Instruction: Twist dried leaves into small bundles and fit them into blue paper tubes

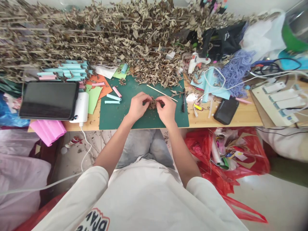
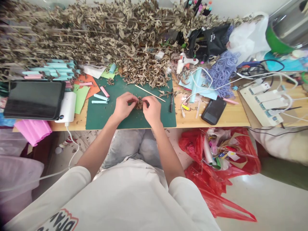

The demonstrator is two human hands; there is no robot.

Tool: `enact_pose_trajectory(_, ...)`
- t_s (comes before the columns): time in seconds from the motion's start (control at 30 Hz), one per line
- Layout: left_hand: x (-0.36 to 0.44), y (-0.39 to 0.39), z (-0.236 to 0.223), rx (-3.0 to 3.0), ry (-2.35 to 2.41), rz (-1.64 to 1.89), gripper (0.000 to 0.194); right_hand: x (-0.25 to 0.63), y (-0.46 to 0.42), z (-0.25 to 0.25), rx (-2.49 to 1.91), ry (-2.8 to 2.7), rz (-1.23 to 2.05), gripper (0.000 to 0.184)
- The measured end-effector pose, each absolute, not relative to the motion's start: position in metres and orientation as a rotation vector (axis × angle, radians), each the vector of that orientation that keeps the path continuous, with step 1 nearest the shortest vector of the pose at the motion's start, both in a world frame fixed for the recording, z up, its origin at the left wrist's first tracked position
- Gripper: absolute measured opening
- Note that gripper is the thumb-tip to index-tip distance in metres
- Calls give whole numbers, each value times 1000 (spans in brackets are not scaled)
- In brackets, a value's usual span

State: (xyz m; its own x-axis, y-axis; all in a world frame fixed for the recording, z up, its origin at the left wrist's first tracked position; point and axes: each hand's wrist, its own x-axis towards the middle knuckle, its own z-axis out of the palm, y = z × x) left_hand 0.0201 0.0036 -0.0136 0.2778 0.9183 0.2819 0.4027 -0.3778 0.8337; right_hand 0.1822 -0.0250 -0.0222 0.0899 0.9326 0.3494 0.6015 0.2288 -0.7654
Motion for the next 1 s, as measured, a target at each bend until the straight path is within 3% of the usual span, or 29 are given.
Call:
enact_pose_trajectory(0.27, 8, 4, -10, 2017, 1300, 1058, 16, 181, -23, -23, -1501, -1752, 426, 32)
enact_pose_trajectory(0.73, 12, 3, -11, 2111, 1333, 1091, 18, 176, -29, -25, -1421, -1560, 429, 13)
enact_pose_trajectory(1.0, 10, 2, -13, 2024, 1301, 1080, 23, 172, -28, -21, -1452, -1581, 385, 31)
